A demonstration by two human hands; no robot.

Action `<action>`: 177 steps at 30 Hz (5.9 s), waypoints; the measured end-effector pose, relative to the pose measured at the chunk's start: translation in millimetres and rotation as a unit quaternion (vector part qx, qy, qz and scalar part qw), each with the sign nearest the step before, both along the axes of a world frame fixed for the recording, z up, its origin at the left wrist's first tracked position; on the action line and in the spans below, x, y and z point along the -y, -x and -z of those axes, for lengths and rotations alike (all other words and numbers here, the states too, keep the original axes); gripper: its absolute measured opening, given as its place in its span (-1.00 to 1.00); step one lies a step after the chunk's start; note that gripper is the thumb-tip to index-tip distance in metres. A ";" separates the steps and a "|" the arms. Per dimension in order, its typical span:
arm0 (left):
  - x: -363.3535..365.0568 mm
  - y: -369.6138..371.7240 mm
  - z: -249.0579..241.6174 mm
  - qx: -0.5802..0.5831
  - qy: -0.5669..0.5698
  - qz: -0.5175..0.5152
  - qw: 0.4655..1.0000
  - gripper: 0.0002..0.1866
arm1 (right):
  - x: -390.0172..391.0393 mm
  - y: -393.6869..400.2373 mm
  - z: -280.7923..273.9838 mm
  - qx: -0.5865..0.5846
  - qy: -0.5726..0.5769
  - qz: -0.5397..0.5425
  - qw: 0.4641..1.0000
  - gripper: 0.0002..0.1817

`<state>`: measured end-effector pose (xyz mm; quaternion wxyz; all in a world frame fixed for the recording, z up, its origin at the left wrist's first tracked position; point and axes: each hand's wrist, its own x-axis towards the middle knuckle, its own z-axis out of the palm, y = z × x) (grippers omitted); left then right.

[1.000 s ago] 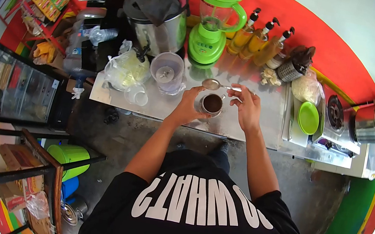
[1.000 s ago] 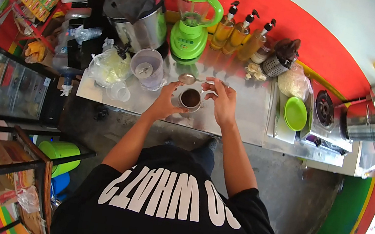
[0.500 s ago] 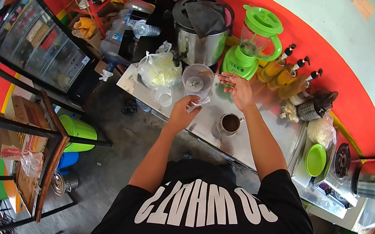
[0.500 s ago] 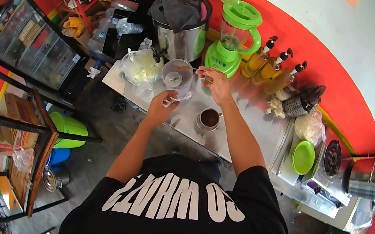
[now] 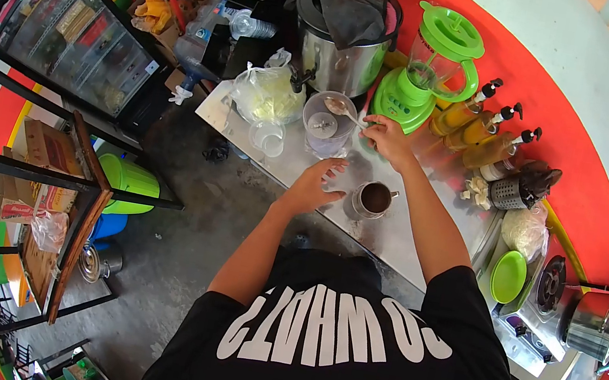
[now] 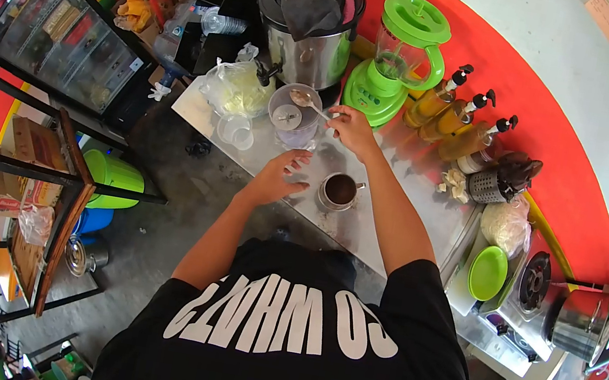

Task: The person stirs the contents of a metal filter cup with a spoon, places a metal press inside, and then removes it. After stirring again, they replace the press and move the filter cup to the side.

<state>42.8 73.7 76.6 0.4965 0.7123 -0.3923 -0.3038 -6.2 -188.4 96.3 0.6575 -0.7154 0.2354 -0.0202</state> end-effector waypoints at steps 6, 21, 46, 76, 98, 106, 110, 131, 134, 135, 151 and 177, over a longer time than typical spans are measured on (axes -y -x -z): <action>8.9 17.9 8.6 -0.044 -0.022 0.089 0.995 0.12 | -1.6 -5.8 1.3 -0.027 0.069 -0.016 0.997 -0.48; 47.2 39.4 69.3 -0.029 0.019 0.153 0.988 0.21 | -36.9 161.8 -23.6 -0.022 0.415 -0.015 0.909 -0.22; 80.4 47.9 7.9 -0.258 0.115 0.257 0.924 -0.09 | -114.9 179.6 -87.1 -0.015 0.444 0.179 0.878 -0.13; 77.5 11.3 -31.9 -0.214 0.109 0.311 0.920 -0.06 | -124.9 164.9 -127.6 -0.023 0.438 0.172 0.882 -0.10; 88.3 17.0 -50.8 -0.218 0.122 0.313 0.916 -0.02 | -115.7 167.9 -159.0 0.009 0.470 0.155 0.869 -0.14; 114.1 7.0 -117.4 -0.237 0.204 0.365 0.877 -0.14 | -86.3 163.2 -237.1 0.018 0.459 0.152 0.875 -0.25; 127.8 -8.5 -155.9 -0.250 0.209 0.416 0.849 -0.37 | -78.6 161.0 -273.3 0.055 0.433 0.155 0.886 -0.31; 153.7 3.7 -266.3 -0.213 0.314 0.475 0.794 -0.48 | -100.2 172.4 -400.0 0.023 0.438 0.221 0.871 -0.18; 151.1 6.6 -271.7 -0.186 0.322 0.481 0.794 -0.48 | -93.1 176.8 -392.2 0.092 0.484 0.183 0.851 -0.17; 151.4 7.5 -272.0 -0.185 0.326 0.482 0.792 -0.48 | -93.4 178.2 -394.2 0.077 0.481 0.184 0.854 -0.19; 149.2 6.9 -257.9 -0.178 0.297 0.451 0.823 -0.39 | -104.4 181.9 -390.3 0.044 0.489 0.187 0.851 -0.25; 132.4 31.7 -258.9 -0.203 0.282 0.464 0.815 -0.26 | -117.1 199.6 -377.0 0.060 0.456 0.227 0.859 -0.26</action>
